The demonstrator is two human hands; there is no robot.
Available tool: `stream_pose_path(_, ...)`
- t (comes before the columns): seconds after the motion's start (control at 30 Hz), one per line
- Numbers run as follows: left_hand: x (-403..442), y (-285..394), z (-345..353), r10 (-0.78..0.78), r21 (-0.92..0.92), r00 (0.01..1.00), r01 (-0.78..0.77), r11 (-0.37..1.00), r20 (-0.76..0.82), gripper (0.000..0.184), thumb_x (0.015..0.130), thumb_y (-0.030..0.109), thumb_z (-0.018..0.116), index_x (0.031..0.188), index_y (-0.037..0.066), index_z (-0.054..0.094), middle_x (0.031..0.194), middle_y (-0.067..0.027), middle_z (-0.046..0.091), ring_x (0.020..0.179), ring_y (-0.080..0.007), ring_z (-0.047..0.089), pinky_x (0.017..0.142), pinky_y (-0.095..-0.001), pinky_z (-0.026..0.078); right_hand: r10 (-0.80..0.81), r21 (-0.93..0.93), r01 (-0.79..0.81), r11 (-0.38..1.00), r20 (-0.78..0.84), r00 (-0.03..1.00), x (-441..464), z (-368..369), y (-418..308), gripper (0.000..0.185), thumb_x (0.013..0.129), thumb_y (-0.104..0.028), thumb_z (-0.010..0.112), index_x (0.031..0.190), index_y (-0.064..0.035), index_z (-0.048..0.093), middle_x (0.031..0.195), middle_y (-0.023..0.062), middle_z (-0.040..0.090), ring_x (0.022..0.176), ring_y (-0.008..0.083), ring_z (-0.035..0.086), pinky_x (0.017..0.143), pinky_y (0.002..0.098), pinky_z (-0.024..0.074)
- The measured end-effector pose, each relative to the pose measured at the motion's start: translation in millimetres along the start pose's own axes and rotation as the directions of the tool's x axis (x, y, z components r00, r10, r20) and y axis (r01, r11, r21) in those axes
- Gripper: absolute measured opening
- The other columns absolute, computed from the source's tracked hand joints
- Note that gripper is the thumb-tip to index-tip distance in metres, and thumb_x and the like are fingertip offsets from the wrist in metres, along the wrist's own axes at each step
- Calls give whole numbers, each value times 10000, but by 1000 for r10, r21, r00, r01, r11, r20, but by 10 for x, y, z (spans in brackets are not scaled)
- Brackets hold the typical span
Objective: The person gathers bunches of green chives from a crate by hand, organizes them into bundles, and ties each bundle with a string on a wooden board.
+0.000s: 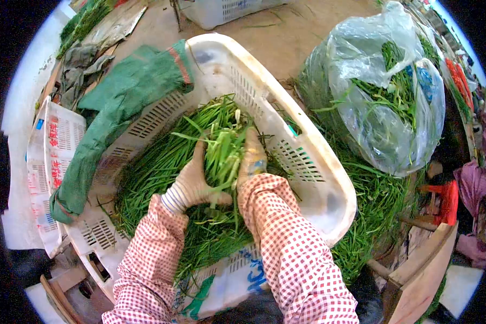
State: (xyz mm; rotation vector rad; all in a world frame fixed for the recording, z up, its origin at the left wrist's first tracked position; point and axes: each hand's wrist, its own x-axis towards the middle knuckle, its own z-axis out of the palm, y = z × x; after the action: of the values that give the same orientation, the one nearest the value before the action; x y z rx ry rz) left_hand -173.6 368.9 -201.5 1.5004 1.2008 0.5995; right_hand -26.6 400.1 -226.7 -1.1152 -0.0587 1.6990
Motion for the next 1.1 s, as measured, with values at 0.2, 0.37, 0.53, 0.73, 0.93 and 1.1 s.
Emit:
stream_pose_path(0.2,59,204,133,-169,-969,965,223,111,203,1007,748,637,651,1463,89,200,1419,-84,402,1331,-301,337,1137,-430,224,-244,-425,262,866,97,965,-63,167,184,654,926,-512,444,1405,-75,358,1297,126,502,1004,272,534,890,402,414)
stream_pose_path(0.37,210,-809,-104,-78,-376,997,76,924,12,791,761,303,698,1394,77,279,1350,-74,487,1248,-255,444,1087,-429,318,-151,-434,68,898,-161,975,429,-204,-9,524,979,-391,380,1399,-77,363,1213,132,529,1075,248,528,879,313,432)
stream_pose_path(0.53,6,-686,-401,-130,-599,958,-52,799,-257,909,609,6,834,1356,45,318,1230,-114,574,1075,-233,593,937,-376,490,-287,-424,175,889,-218,933,523,-530,-118,428,955,-310,477,1313,-76,451,1105,103,556,912,194,531,747,286,447)
stream_pose_path(0.73,-270,-658,-580,53,-551,948,-228,803,-314,690,641,57,839,1241,45,499,1152,-73,628,1028,-220,621,909,-377,514,-354,-601,410,686,217,910,152,-125,-172,333,917,-207,566,1219,-69,539,1120,88,566,927,184,578,777,284,498)
stream_pose_path(0.93,-290,-670,-181,214,-156,927,-271,950,-308,841,670,71,819,1366,91,347,1292,-93,530,1147,-220,556,990,-363,465,-39,-577,618,535,713,700,-209,189,84,1243,611,-641,758,1501,-94,84,1458,247,315,1378,321,295,1124,403,247)
stream_pose_path(1.1,-164,-414,111,-117,-977,991,-37,212,-63,674,801,238,731,1356,105,374,1261,-95,530,1146,-224,534,991,-404,456,-133,-469,615,633,717,684,-364,277,122,1281,521,-485,869,1488,-84,130,1412,197,382,1314,306,380,1097,386,307)
